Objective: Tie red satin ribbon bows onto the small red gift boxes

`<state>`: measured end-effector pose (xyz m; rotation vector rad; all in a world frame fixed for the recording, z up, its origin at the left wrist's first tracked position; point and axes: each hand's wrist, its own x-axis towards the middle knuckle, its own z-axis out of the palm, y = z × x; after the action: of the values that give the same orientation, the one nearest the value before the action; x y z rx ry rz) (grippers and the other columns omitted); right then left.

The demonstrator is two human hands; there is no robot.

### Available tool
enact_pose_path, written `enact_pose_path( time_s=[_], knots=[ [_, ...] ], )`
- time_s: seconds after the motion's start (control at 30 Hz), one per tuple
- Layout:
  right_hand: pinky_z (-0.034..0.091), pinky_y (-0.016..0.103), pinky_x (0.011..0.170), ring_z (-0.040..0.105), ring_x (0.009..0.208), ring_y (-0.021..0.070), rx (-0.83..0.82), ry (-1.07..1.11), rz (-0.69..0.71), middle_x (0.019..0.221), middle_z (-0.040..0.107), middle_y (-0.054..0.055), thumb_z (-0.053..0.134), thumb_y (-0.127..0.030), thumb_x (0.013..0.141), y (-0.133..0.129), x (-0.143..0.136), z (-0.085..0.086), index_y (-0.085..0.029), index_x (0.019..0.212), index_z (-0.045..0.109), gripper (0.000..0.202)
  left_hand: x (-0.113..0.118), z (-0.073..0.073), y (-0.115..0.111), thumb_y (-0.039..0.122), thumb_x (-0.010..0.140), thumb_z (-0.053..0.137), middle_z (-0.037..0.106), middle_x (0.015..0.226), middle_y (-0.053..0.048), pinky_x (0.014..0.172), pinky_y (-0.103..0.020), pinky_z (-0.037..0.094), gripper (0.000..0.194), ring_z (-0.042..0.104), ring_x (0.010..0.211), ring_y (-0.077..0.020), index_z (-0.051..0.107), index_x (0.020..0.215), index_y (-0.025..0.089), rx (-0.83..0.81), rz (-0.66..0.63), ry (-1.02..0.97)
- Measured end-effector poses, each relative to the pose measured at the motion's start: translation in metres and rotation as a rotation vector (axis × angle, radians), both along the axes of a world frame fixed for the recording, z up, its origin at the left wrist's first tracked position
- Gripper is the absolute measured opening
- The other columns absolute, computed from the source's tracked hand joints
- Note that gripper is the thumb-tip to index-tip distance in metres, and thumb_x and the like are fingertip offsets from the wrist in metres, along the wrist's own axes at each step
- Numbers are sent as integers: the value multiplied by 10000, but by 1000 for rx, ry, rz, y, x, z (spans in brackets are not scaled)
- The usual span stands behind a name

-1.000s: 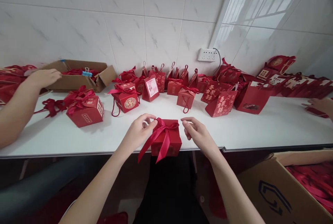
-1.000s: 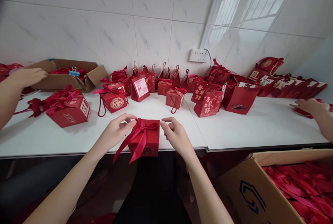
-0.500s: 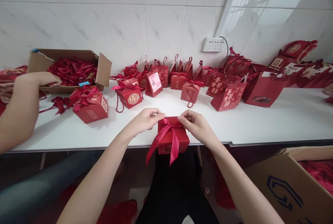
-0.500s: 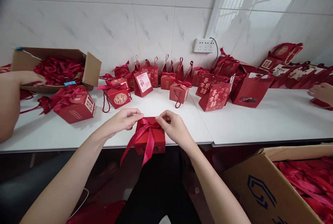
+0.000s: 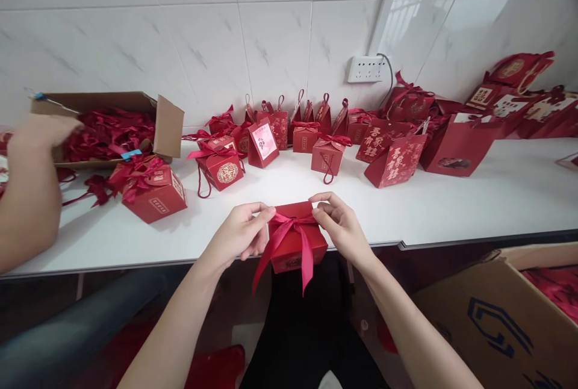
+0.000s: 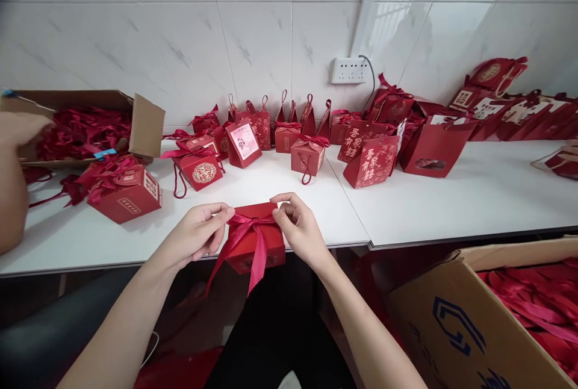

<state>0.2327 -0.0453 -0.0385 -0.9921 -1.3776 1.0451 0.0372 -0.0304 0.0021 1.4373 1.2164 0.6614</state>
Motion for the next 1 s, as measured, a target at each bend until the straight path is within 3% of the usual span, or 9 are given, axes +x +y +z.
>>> enact_pose_path(
  time_s=[0.13, 0.23, 0.43, 0.63, 0.8, 1.0],
  knots=[
    [270, 238, 507, 327, 532, 101, 17, 15, -3, 586, 350, -62, 512, -378, 841, 0, 1, -5, -205, 944, 514, 201, 2, -2, -4, 409, 832, 499, 518, 380, 76, 301, -157, 280, 224, 293, 228, -34, 509, 804, 187, 49, 66, -68],
    [283, 239, 506, 340, 532, 102, 19, 10, -11, 589, 354, -58, 520, -398, 834, 0, 1, -5, -204, 931, 520, 217, -1, -1, -3, 379, 808, 544, 518, 393, 79, 326, -157, 321, 204, 301, 237, -23, 519, 783, 178, 40, 31, -48],
    [291, 239, 516, 341, 549, 106, 20, 5, -20, 596, 354, -52, 521, -388, 835, 1, 1, -5, -203, 908, 540, 200, -7, 1, 4, 449, 819, 530, 444, 357, 96, 309, -138, 265, 270, 293, 247, -26, 519, 802, 180, -60, -129, -26],
    [293, 243, 528, 352, 556, 111, 12, 15, -15, 608, 368, -50, 530, -396, 831, 2, 2, -5, -209, 890, 547, 197, -5, 6, 9, 493, 847, 459, 428, 336, 90, 311, -135, 262, 325, 313, 253, -37, 436, 725, 193, -21, -214, 35],
    [290, 243, 516, 346, 546, 108, 8, 27, -8, 618, 371, -45, 529, -422, 830, 3, 2, -7, -205, 895, 543, 227, -5, 4, 12, 455, 861, 428, 463, 329, 69, 282, -137, 203, 327, 284, 230, -34, 420, 672, 189, 7, -203, 75],
    [280, 240, 511, 336, 539, 105, 8, 41, -8, 606, 358, -52, 536, -401, 831, 3, 1, -8, -208, 892, 548, 203, -11, 3, 12, 465, 823, 503, 514, 377, 66, 284, -139, 234, 289, 342, 248, -45, 520, 824, 176, 109, -161, 89]
  ],
)
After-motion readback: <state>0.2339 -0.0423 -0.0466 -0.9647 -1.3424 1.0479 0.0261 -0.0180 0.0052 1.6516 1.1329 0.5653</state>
